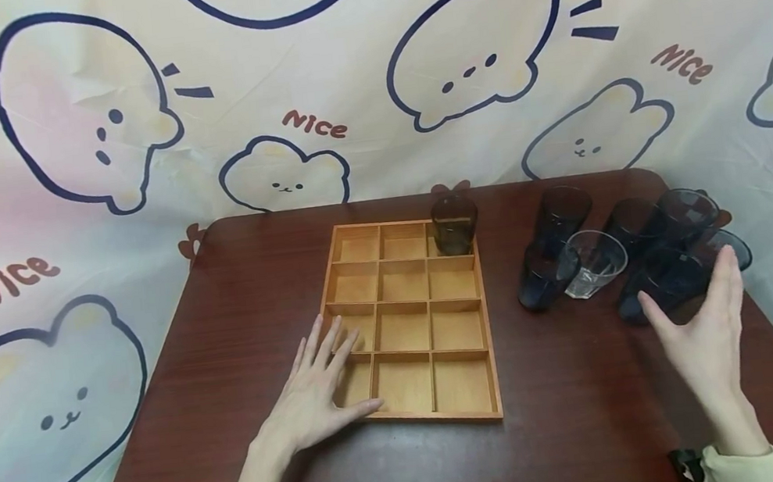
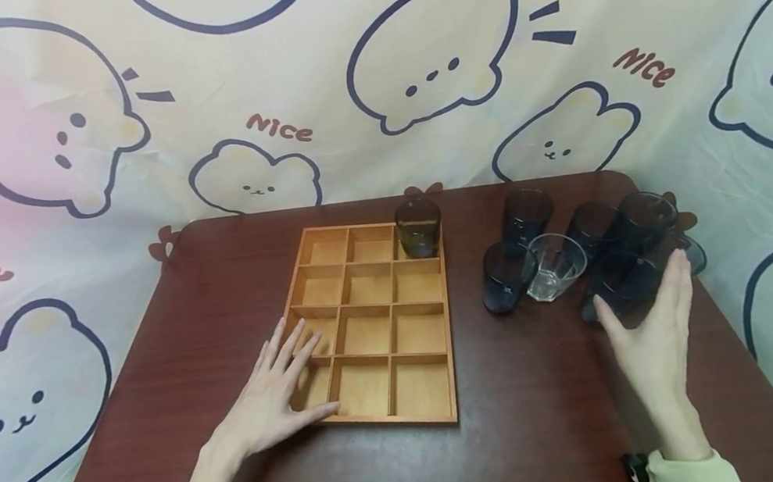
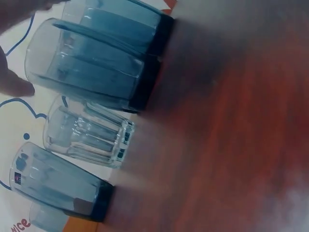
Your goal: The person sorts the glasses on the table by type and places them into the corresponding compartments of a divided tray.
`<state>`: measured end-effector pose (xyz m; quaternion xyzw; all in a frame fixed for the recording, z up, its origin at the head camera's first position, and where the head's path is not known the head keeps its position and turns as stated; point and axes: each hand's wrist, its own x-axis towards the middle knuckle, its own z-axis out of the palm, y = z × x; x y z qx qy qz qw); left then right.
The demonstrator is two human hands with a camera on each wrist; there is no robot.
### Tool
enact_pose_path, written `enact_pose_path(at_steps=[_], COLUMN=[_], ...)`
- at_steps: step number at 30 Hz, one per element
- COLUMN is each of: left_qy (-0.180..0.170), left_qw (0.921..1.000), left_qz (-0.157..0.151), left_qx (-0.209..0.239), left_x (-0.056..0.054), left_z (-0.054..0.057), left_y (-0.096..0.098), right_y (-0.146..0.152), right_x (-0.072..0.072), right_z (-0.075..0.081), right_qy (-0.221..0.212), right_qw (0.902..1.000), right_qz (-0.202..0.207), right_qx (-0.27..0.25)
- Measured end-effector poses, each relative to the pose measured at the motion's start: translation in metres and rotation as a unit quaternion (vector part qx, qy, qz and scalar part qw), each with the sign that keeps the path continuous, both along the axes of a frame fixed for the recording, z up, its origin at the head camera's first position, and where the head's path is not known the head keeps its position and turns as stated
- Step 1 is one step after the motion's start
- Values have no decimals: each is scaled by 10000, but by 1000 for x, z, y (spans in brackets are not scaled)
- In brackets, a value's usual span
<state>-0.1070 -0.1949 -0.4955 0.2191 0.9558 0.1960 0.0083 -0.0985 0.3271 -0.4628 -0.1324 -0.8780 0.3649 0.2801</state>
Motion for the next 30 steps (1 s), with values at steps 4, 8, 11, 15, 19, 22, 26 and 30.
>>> enact_pose_path(at_steps=[4,8,11,15,19,22,26,30], left_qy=[32,66,68,58,62,67,73,106], left_qw=[10000,10000,10000,10000,10000,10000,10000,9999], left_qz=[-13,-22,-26,-35,-27,-9,-11,-38], left_qx=[-4,28,33,37,50,55,42,36], left_x=[0,-1,-1,-1,-2,-2,-2,-2], left_z=[0,0,0,0,0,0,0,0], left_y=[0,-1,-1,-1,0,0,0,0], right_y=[-3,-5,-3,0,1,0,-3,-6], right_x=[-1,-2,-3,-6,-10,-13,-17,-19], right_z=[-5,-6,-8,-11,-12,-14,-18,-24], right_qy=[409,248,-167,-516,-28,558,376,-590], right_qw=[9974,9945,9930,9849,9638,9360,9246,9425], right_qz=[-495,-841,-832,-713,-551,-439,-563,-598], right_qx=[-330,-570,-826,-1489,-2610,-3447,-3749,-3234])
